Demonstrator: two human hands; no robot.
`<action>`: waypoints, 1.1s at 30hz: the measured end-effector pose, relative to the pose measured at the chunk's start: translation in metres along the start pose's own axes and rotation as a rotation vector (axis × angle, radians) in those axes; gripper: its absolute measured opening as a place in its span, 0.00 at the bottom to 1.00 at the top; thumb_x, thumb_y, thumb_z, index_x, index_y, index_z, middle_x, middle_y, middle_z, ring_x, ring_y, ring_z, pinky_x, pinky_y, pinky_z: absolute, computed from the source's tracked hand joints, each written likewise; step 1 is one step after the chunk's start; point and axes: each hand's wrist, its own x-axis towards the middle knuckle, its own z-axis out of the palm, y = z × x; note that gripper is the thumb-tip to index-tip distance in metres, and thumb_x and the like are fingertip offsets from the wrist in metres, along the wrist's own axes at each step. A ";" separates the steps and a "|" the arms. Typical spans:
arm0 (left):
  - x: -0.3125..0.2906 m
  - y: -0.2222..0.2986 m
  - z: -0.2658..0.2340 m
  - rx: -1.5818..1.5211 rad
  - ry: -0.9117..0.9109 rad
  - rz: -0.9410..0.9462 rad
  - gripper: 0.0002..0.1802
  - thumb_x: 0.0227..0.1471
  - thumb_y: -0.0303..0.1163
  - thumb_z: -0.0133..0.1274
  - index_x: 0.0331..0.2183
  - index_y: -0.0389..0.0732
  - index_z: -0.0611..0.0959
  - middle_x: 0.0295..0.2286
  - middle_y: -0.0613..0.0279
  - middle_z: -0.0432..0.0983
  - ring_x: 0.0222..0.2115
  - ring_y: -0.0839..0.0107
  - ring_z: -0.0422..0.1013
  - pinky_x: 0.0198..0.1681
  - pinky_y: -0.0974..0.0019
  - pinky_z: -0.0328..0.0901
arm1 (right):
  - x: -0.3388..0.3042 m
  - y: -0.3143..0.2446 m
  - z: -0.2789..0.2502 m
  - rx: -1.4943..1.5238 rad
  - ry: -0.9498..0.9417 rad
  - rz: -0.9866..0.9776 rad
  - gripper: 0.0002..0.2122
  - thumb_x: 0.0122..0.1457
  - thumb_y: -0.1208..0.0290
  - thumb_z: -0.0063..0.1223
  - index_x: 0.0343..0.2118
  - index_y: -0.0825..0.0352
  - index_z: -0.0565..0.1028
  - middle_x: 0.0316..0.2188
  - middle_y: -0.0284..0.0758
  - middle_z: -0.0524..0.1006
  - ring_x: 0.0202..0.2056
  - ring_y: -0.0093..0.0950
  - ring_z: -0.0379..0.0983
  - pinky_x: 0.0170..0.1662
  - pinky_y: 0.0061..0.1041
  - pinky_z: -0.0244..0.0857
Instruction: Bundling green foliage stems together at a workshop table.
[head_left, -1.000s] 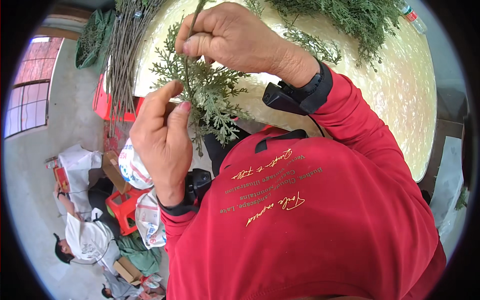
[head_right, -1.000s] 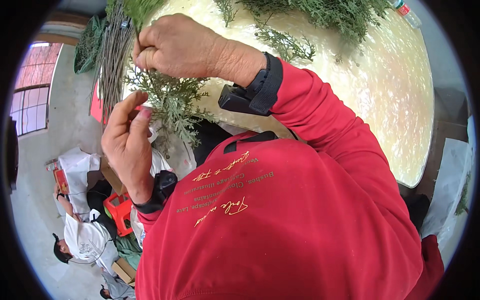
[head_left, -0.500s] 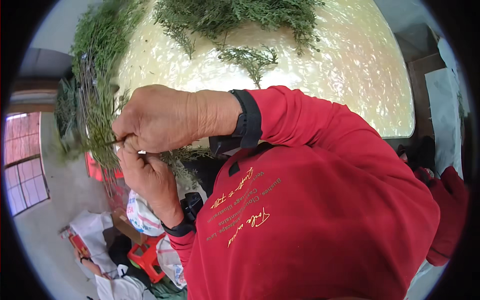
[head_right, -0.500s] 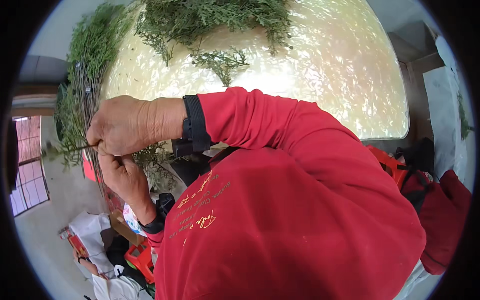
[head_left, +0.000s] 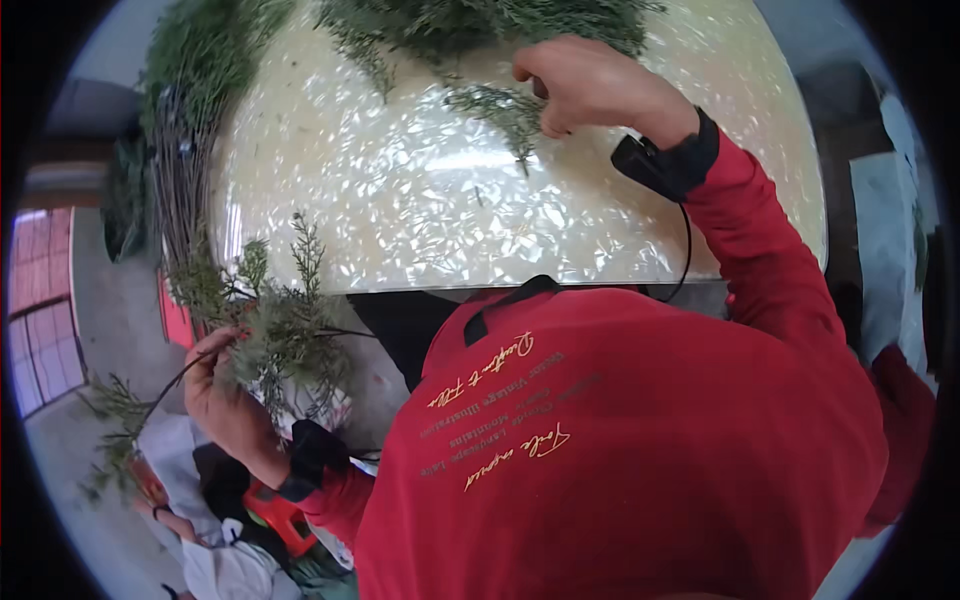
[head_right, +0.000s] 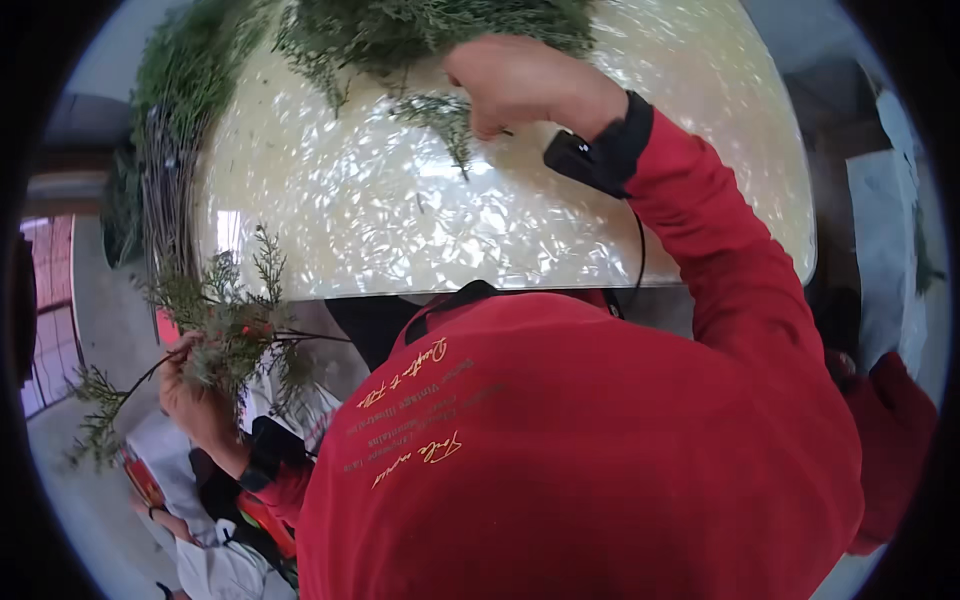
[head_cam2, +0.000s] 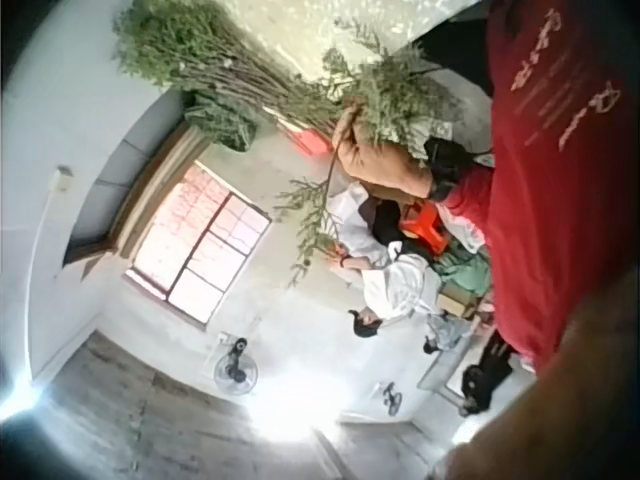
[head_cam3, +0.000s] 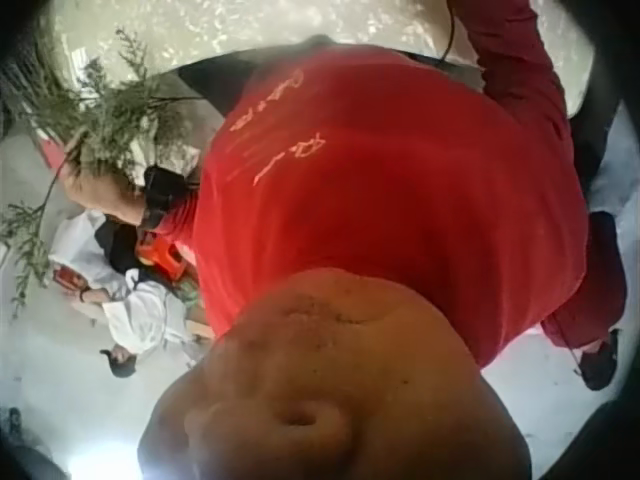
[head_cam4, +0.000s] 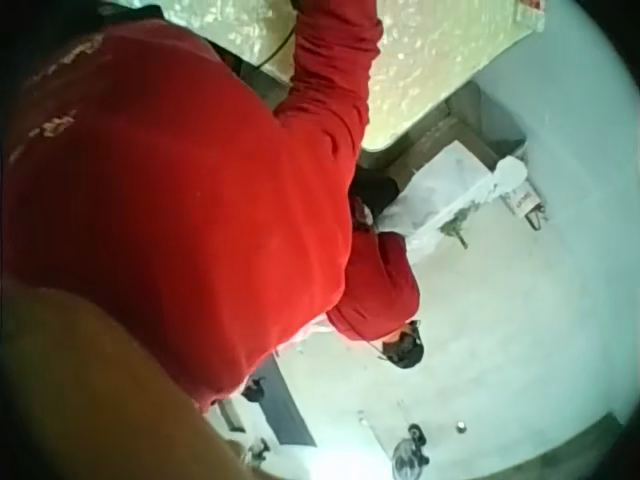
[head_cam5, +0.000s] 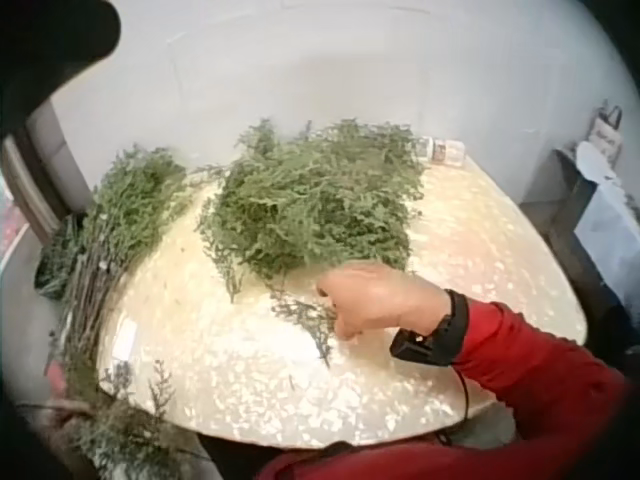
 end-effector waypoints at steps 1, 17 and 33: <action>0.001 -0.003 -0.005 0.007 -0.031 0.006 0.06 0.44 0.19 0.46 0.29 0.33 0.75 0.27 0.61 0.72 0.29 0.75 0.68 0.36 0.75 0.62 | -0.002 0.000 0.008 0.003 0.015 0.008 0.17 0.33 0.80 0.53 0.32 0.70 0.71 0.24 0.44 0.73 0.29 0.40 0.71 0.32 0.34 0.63; -0.009 -0.041 -0.026 -0.384 0.160 -0.163 0.08 0.51 0.31 0.47 0.26 0.36 0.73 0.27 0.62 0.68 0.28 0.73 0.62 0.35 0.75 0.56 | 0.024 -0.024 -0.039 -0.219 0.512 -0.188 0.13 0.44 0.77 0.50 0.36 0.66 0.68 0.24 0.40 0.73 0.27 0.39 0.71 0.30 0.32 0.64; -0.019 -0.079 -0.011 -0.817 -0.048 -0.147 0.14 0.54 0.38 0.41 0.24 0.37 0.69 0.19 0.65 0.60 0.21 0.76 0.53 0.26 0.73 0.48 | 0.046 -0.021 -0.049 0.161 0.325 -0.185 0.14 0.45 0.69 0.54 0.33 0.72 0.67 0.24 0.32 0.72 0.26 0.23 0.66 0.32 0.23 0.62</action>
